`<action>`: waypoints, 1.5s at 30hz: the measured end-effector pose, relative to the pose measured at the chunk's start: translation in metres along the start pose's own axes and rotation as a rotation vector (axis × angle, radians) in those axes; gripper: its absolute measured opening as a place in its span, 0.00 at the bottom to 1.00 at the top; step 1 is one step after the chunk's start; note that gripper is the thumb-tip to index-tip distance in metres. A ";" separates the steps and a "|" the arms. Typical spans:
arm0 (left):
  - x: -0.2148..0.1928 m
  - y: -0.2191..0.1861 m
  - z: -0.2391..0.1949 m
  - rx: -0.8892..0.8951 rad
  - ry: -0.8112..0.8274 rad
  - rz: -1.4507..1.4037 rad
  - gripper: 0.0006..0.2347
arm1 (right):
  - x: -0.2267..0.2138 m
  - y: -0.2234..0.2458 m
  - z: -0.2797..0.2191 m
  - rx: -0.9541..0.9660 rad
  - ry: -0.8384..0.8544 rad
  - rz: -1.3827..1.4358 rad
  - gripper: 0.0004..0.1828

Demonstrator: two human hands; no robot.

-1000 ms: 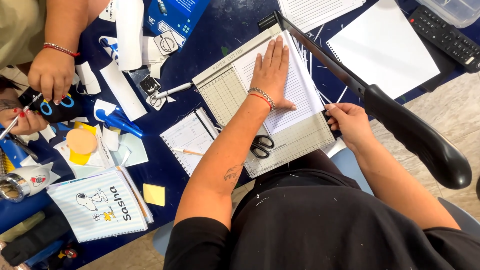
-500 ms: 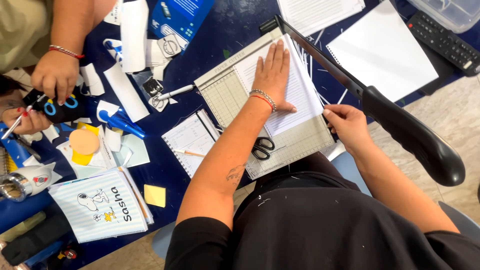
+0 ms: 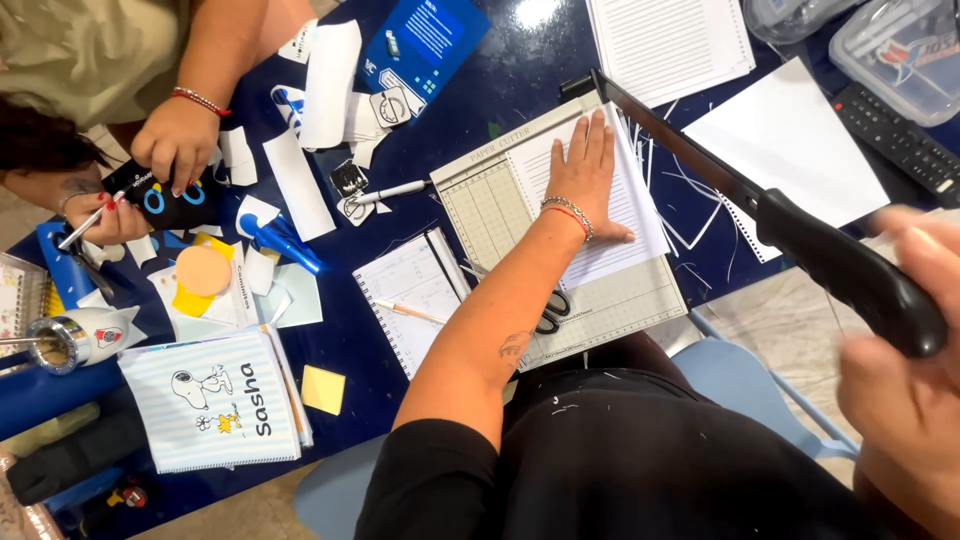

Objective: Trimming printed paper sheets using a manual paper cutter

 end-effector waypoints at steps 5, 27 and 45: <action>-0.006 -0.001 0.000 -0.002 0.030 -0.035 0.70 | 0.008 0.014 -0.002 0.099 0.091 0.199 0.27; -0.016 -0.010 -0.018 -0.054 0.198 0.002 0.73 | 0.077 -0.026 -0.077 0.285 0.487 -0.595 0.29; -0.012 -0.011 -0.012 -0.074 0.142 -0.034 0.73 | 0.194 -0.152 -0.188 0.056 0.260 -0.438 0.29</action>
Point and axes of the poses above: each hand's wrist, its own z-axis towards the middle knuckle, its own x-axis out of the palm, y = z × x, the point moved 7 cm from there along z, towards the middle knuckle, and after that the axes turned 9 degrees about y, right-handed, at the moved point
